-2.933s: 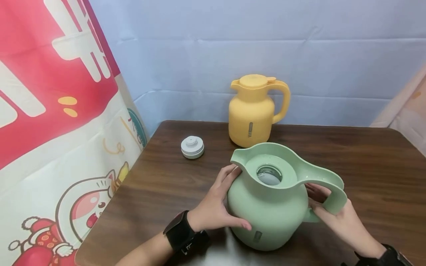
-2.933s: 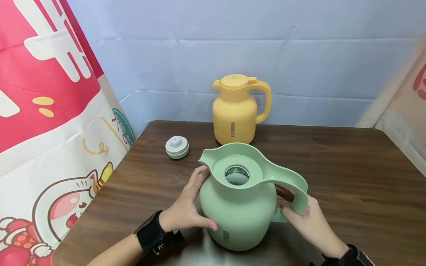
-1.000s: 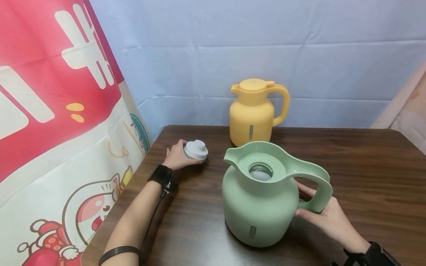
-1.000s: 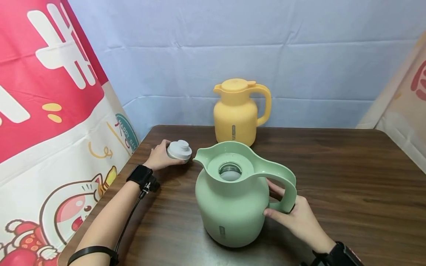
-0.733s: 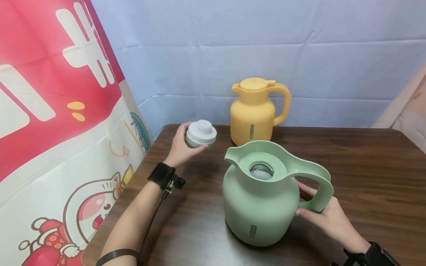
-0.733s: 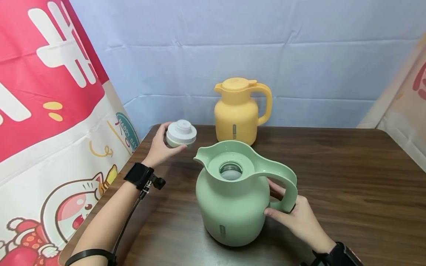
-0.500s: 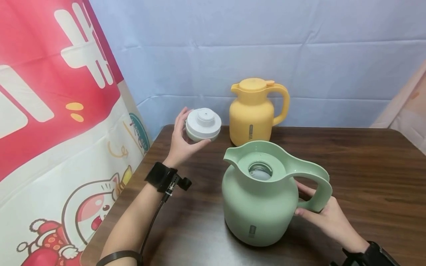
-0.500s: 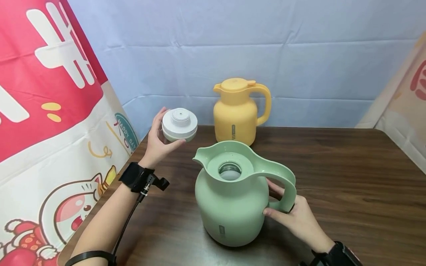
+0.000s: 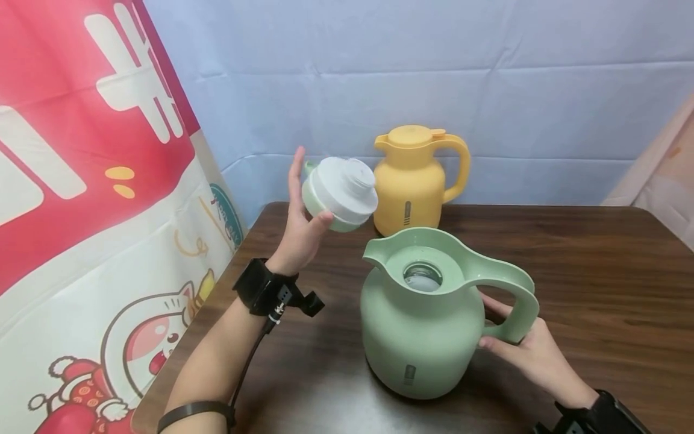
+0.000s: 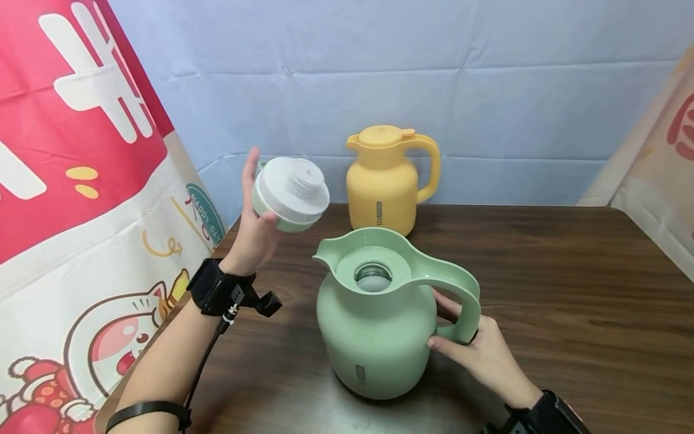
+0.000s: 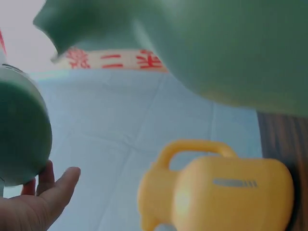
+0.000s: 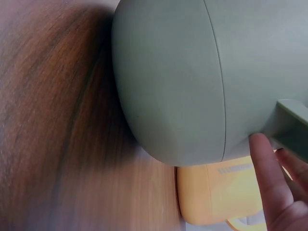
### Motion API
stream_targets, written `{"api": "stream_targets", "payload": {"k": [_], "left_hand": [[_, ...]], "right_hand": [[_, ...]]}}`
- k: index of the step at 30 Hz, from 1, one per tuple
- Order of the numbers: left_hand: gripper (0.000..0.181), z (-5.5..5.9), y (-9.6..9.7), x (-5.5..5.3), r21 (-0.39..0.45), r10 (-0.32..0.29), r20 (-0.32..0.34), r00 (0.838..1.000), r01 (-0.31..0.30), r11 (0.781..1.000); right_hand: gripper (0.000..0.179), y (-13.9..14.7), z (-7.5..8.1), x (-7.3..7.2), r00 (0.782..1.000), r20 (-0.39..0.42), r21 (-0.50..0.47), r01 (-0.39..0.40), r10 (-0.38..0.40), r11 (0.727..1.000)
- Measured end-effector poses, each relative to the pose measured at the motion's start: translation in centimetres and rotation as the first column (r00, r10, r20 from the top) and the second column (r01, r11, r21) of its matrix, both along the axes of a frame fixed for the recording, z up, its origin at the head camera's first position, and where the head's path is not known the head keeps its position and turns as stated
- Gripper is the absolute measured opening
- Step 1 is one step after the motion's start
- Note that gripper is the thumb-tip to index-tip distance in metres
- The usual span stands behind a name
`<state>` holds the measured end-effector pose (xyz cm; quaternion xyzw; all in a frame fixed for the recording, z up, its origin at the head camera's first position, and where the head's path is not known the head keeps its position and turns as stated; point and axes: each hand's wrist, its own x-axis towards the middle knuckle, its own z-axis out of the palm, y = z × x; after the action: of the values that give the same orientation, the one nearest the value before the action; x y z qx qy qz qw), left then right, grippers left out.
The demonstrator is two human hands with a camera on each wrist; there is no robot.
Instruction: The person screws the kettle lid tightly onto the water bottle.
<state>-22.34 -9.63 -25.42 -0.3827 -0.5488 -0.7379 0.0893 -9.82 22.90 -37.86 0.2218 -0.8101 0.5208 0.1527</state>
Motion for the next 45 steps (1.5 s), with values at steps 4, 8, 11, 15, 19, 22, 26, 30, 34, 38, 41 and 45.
{"api": "stream_targets", "payload": {"k": [4, 8, 11, 15, 19, 22, 26, 30, 34, 38, 41, 45], "left_hand": [[0.126, 0.7, 0.7, 0.9, 0.010, -0.015, 0.009, 1.000, 0.015, 1.000], [0.122, 1.3, 1.7, 2.2, -0.073, 0.007, -0.070, 0.998, -0.012, 0.997], [0.112, 1.7, 2.7, 3.1, -0.128, 0.001, -0.185, 0.983, -0.025, 0.992], [0.090, 2.0, 3.9, 4.0, -0.216, -0.020, -0.332, 0.943, -0.056, 0.975], [0.074, 2.2, 4.8, 4.4, -0.283, -0.040, -0.427, 0.904, -0.091, 0.955], [0.073, 2.2, 5.2, 4.6, -0.312, -0.040, -0.454, 0.890, -0.116, 0.943], [0.070, 1.9, 5.7, 4.8, -0.357, -0.029, -0.473, 0.881, -0.161, 0.920], [0.067, 1.7, 6.0, 5.1, -0.389, -0.015, -0.498, 0.867, -0.207, 0.898], [0.064, 1.6, 6.1, 5.3, -0.430, -0.037, -0.500, 0.865, -0.211, 0.878], [0.060, 1.5, 6.2, 5.4, -0.469, -0.067, -0.515, 0.854, -0.216, 0.856], [0.057, 1.5, 6.1, 5.4, -0.482, -0.076, -0.533, 0.843, -0.228, 0.846], [0.054, 1.6, 5.9, 5.3, -0.501, -0.081, -0.595, 0.799, -0.291, 0.815]], "right_hand": [[0.069, 0.0, 0.0, 0.0, 1.000, 0.003, -0.007, -0.006, 0.006, 1.000], [0.069, -0.1, 0.0, -0.1, 1.000, -0.002, -0.007, -0.011, 0.011, 1.000], [0.069, -0.1, -0.1, -0.1, 1.000, -0.001, -0.011, -0.015, 0.015, 1.000], [0.070, 0.0, -0.3, -0.2, 1.000, 0.009, -0.017, -0.016, 0.016, 1.000], [0.072, 0.1, -0.5, -0.2, 1.000, -0.011, -0.023, -0.020, 0.020, 1.000], [0.073, 0.1, -0.7, -0.3, 0.999, -0.032, -0.031, -0.031, 0.030, 0.999], [0.073, 0.0, -0.7, -0.3, 0.998, -0.045, -0.038, -0.036, 0.034, 0.999], [0.073, 0.0, -0.7, -0.3, 0.998, -0.040, -0.042, -0.040, 0.038, 0.998], [0.074, -0.1, -0.7, -0.2, 0.998, -0.031, -0.052, -0.051, 0.050, 0.997], [0.074, -0.2, -0.7, -0.1, 0.998, -0.030, -0.058, -0.056, 0.055, 0.997], [0.073, -0.3, -0.5, 0.0, 0.998, -0.036, -0.050, -0.050, 0.048, 0.997], [0.071, -0.4, -0.3, 0.1, 0.999, -0.038, -0.026, -0.038, 0.037, 0.999]]}}
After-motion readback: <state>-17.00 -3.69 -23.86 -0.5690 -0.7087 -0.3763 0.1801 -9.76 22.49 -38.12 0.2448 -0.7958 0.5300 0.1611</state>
